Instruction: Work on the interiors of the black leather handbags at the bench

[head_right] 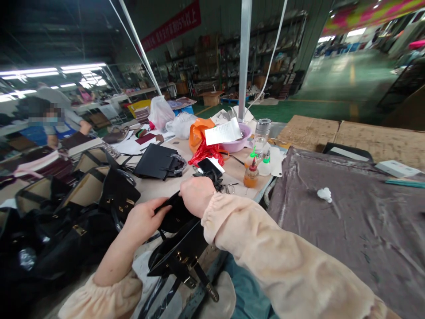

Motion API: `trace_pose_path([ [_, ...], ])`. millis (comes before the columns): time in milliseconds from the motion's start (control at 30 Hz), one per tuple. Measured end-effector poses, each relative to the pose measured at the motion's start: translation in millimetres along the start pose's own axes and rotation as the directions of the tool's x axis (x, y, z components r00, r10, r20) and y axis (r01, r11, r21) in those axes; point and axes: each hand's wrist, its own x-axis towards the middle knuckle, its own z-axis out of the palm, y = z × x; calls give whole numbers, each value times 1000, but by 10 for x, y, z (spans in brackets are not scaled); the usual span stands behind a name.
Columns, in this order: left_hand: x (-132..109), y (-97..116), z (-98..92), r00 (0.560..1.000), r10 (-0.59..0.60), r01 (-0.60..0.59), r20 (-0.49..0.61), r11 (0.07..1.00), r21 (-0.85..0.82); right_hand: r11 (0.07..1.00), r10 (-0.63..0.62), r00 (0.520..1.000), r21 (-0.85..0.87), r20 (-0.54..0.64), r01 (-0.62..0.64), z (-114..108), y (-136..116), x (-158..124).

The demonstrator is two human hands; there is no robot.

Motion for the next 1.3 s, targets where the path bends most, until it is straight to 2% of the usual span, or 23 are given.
trace_pose_path([
  [100,87,64,-41,999,32,-33,9,997,63,1000,13,999,3,39,-14,-22,-12,6],
  [200,191,101,-1,996,88,-89,-28,996,-17,1000,23,998,6,56,-23,-41,3,7],
  [367,297,67,77,999,49,-50,-20,994,-95,1000,0,998,21,59,-2,-51,64,-19],
  [633,289,49,58,999,34,-34,4,997,-73,999,15,999,43,34,-16,-63,74,-21],
  [967,265,35,100,999,26,-29,-41,998,-59,998,44,998,35,47,-46,-71,55,-16],
  [1133,241,86,48,1000,22,-21,16,998,-56,999,43,999,21,33,-43,-47,65,0],
  [1300,266,209,-58,992,8,-23,129,993,116,999,40,999,24,3,-40,-7,49,1],
])
